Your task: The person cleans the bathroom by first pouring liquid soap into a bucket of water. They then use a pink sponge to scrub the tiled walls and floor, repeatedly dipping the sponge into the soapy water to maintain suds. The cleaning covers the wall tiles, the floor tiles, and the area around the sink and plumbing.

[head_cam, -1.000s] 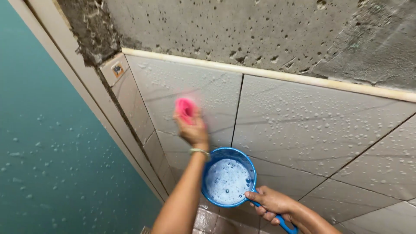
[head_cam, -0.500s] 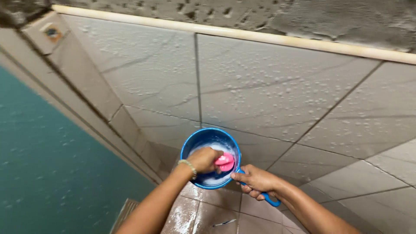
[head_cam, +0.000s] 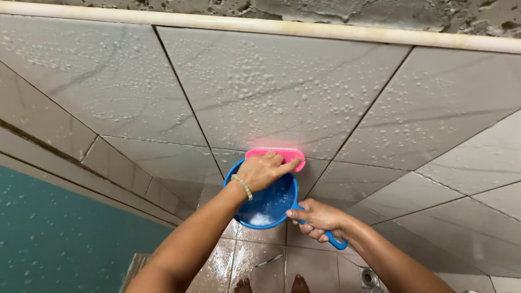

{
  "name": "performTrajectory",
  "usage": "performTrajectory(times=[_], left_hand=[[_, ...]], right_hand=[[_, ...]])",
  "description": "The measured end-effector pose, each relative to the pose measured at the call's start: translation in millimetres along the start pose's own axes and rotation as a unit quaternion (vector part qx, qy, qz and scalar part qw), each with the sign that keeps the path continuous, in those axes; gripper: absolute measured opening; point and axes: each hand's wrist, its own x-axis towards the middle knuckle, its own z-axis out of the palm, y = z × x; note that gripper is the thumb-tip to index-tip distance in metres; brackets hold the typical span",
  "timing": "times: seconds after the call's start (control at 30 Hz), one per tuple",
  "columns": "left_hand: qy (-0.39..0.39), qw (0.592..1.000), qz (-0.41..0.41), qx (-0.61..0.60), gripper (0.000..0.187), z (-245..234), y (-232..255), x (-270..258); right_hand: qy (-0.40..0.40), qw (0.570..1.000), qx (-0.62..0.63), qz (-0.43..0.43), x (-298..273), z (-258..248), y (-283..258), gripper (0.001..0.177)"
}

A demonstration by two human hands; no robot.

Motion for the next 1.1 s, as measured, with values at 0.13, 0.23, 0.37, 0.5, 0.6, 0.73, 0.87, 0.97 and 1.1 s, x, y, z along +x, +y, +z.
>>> performTrajectory(times=[0.13,0.23,0.37,0.5,0.6,0.73,0.87,0.97,1.1], left_hand=[[0.050,0.998,0.020,0.040,0.057,-11,-6,43],[0.180,0.979,-0.047,0.081,0.057,-27,-6,94],[0.133,0.986,-0.016,0.097,0.060,11,30,89],[-0.018,0.998,0.052,0.032,0.063,53,44,48],[-0.001,0.997,0.046,0.060,0.064,30,33,70],[0.171,0.978,-0.030,0.112,0.053,-11,27,124],[0.118,0.986,0.005,0.117,0.056,25,54,98],[0.005,0.998,0.048,0.032,0.060,54,55,54],[0.033,0.996,0.022,0.075,0.059,41,30,52]], right_hand=[[0.015,0.999,-0.046,0.000,-8,-9,14,0.032],[0.013,0.999,-0.046,0.002,0,-20,18,0.036],[0.009,0.996,-0.083,0.004,-2,-38,25,0.035],[-0.015,0.996,-0.088,-0.006,-12,-54,28,0.024],[-0.021,0.993,-0.114,-0.010,-20,-58,32,0.027],[-0.015,0.991,-0.136,-0.001,-21,-63,34,0.027],[-0.013,0.990,-0.142,-0.008,-19,-67,39,0.023],[-0.014,0.991,-0.130,-0.022,-18,-64,47,0.018],[0.002,0.991,-0.133,-0.024,-8,-58,48,0.012]])
